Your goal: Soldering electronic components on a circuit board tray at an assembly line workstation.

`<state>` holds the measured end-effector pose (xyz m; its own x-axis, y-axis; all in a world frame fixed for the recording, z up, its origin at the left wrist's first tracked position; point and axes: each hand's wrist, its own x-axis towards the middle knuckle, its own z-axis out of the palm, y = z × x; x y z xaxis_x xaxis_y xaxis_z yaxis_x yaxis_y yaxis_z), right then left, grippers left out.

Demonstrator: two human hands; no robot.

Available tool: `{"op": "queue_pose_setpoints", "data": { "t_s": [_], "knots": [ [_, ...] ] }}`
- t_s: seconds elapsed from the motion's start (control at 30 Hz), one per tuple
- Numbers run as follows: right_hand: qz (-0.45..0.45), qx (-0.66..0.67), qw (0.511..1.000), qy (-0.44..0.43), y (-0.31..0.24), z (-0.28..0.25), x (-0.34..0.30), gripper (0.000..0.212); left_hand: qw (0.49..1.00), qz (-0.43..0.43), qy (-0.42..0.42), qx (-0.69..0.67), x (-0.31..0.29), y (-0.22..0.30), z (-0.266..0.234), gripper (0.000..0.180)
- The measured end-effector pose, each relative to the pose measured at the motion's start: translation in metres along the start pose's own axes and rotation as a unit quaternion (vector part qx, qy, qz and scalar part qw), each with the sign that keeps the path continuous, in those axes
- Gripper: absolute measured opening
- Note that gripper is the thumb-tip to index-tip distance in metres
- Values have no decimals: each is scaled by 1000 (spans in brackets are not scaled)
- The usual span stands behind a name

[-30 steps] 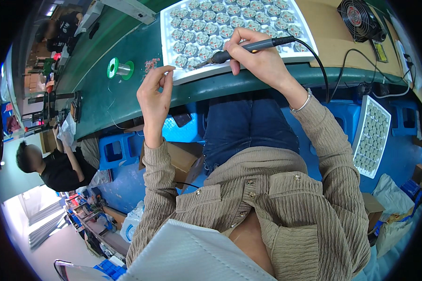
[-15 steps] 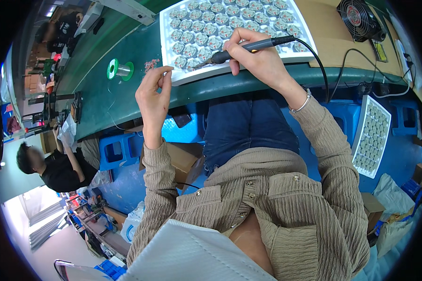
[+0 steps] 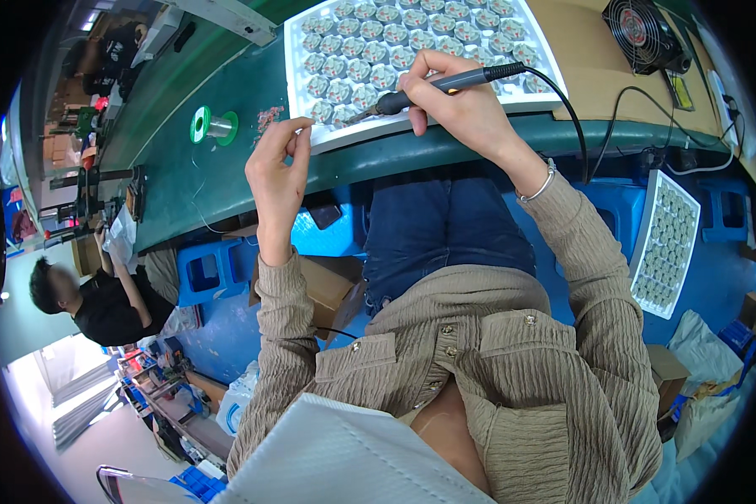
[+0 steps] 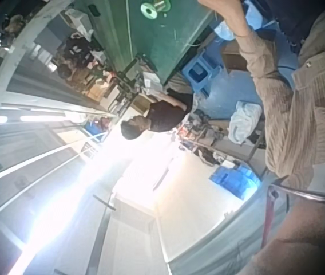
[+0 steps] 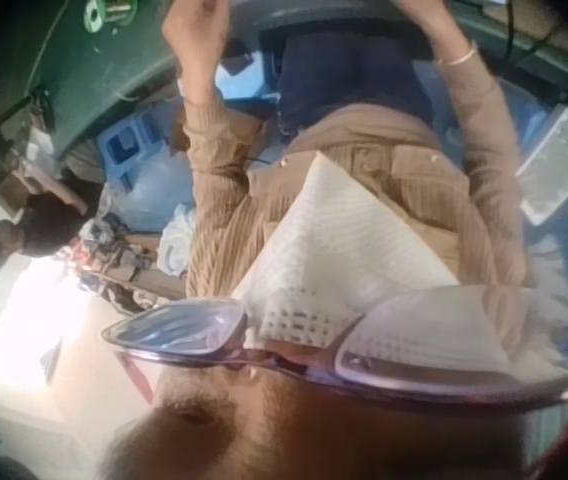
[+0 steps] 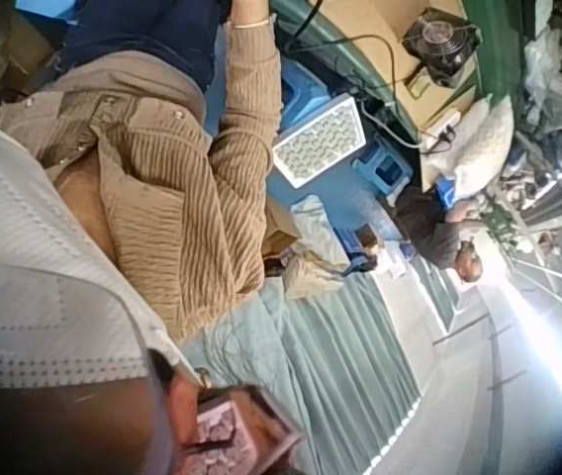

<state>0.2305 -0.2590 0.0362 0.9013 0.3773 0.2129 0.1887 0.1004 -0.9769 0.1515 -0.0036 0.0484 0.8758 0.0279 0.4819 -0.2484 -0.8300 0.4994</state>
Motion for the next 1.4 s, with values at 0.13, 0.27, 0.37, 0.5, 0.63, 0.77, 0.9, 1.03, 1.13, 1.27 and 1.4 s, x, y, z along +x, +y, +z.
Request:
{"op": "queue_pose_setpoints", "data": {
  "t_s": [0.13,0.27,0.37,0.5,0.63,0.77,0.9,1.03,1.13,1.27,1.4],
  "knots": [
    [1,2,1000,-1,1,0,0,17,1000,8,-1,-5,0,0,2,14],
    [-21,32,999,9,1,-2,1,17,1000,-13,-21,-20,0,2,3,14],
    [-22,26,999,16,1,1,0,16,999,-23,-9,-24,1,0,3,14],
    [-26,11,999,21,1,2,0,16,999,-31,4,-27,3,-2,3,13],
    [-32,-17,999,20,2,3,0,17,999,-27,10,-22,6,-5,5,13],
    [-33,-30,999,13,3,4,1,18,1000,-21,10,-15,7,-7,8,13],
    [-25,-42,999,3,3,3,1,20,1000,-19,9,-12,8,-6,8,12],
    [-27,-43,999,-3,3,3,2,20,1000,-17,6,-2,9,-7,9,12],
    [-31,-40,999,-5,3,4,2,20,1000,-15,5,5,10,-7,9,11],
    [-30,-58,998,-16,5,2,1,21,1000,-22,-6,9,11,-5,9,12],
    [-23,-55,998,-16,3,2,1,21,1000,-18,-3,9,10,-4,12,11]
  ]
}}
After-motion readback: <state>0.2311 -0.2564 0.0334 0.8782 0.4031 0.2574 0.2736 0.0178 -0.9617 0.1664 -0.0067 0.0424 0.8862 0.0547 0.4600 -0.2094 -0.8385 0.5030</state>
